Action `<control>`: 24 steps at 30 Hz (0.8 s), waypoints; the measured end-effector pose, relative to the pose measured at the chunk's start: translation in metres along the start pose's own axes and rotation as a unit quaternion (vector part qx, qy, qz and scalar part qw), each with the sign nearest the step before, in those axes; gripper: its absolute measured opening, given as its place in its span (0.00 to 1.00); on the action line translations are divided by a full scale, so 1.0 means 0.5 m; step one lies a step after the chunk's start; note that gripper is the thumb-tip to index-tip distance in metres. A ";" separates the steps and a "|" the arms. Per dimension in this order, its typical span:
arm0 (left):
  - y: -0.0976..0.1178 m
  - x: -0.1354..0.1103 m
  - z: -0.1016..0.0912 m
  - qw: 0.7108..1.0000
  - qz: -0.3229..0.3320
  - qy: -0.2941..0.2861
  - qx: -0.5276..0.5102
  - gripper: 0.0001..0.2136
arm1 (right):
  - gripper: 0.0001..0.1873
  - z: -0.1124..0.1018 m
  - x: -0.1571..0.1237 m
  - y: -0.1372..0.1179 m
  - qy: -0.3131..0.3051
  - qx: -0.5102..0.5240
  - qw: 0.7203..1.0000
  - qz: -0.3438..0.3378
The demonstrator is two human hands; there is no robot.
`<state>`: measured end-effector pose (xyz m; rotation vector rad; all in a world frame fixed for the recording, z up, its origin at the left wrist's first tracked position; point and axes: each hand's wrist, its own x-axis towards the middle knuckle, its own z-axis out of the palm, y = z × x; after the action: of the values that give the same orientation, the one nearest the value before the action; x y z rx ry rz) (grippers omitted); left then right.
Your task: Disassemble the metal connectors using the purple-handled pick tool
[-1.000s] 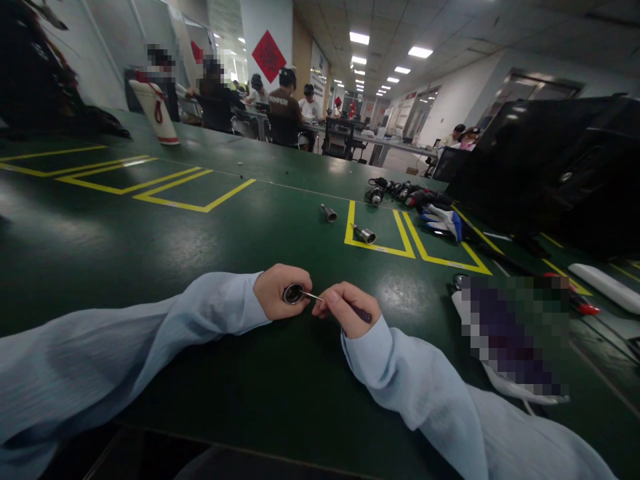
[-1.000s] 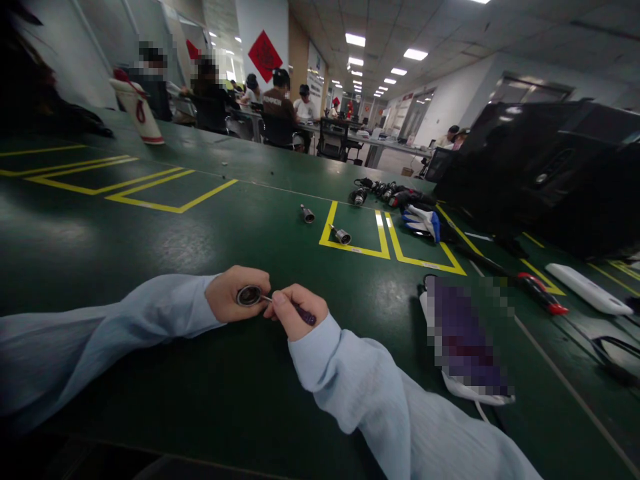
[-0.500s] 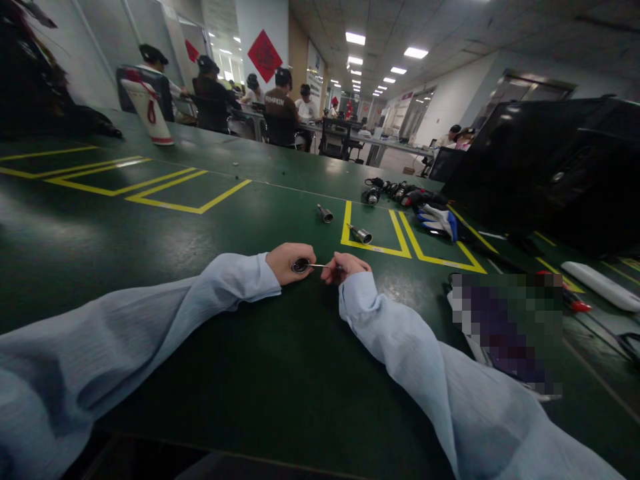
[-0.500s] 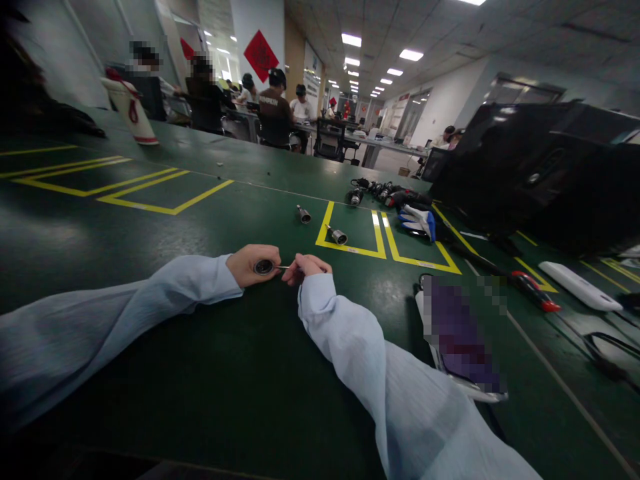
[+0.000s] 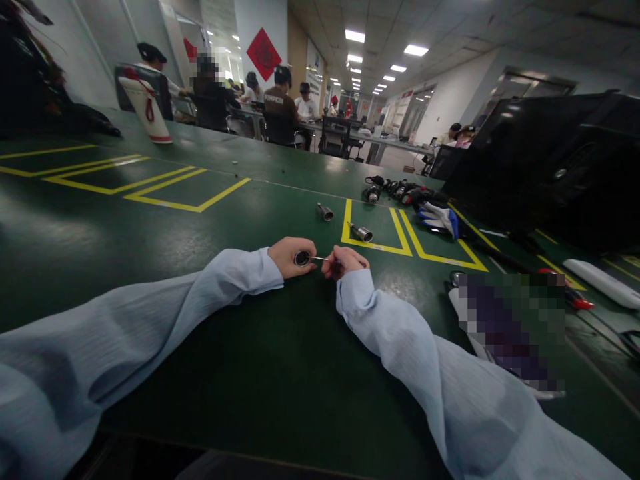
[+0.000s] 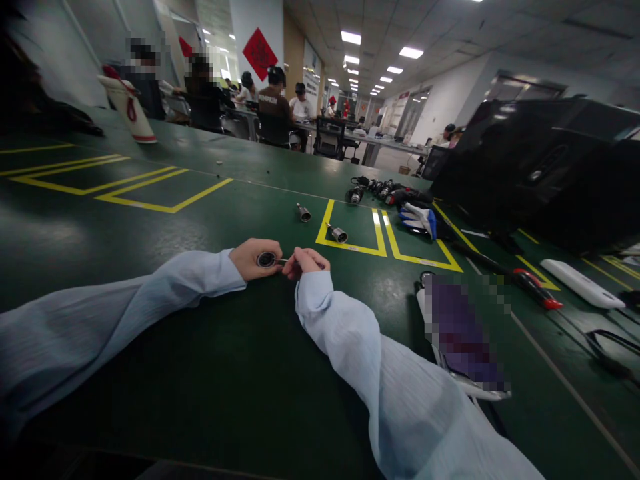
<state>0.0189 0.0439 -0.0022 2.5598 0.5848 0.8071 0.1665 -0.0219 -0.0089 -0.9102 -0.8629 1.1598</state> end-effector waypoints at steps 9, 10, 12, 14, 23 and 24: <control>0.008 -0.003 0.000 1.000 -0.009 -0.018 0.011 0.15 | 0.23 -0.009 0.011 -0.010 0.042 0.046 0.998 -0.013; 0.009 -0.004 0.000 1.000 -0.006 -0.021 0.016 0.14 | 0.24 -0.012 0.016 -0.009 0.049 0.048 0.997 -0.025; 0.009 -0.005 -0.001 0.999 -0.002 -0.028 0.024 0.13 | 0.26 -0.020 0.027 -0.009 0.068 0.036 0.996 -0.050; 0.007 -0.005 -0.002 0.999 -0.001 -0.038 0.032 0.12 | 0.26 -0.031 0.037 -0.014 0.086 0.022 0.994 -0.063; -0.002 0.000 -0.004 0.994 0.009 -0.075 0.079 0.15 | 0.09 -0.049 0.024 -0.085 -0.099 -0.671 0.694 -0.243; -0.003 0.000 -0.004 0.993 0.016 -0.080 0.085 0.16 | 0.07 -0.045 0.020 -0.089 -0.135 -0.712 0.659 -0.203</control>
<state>0.0171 0.0456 -0.0015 2.7631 0.5860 0.5761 0.2052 -0.0219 0.0239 -1.6385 -2.1975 -0.0356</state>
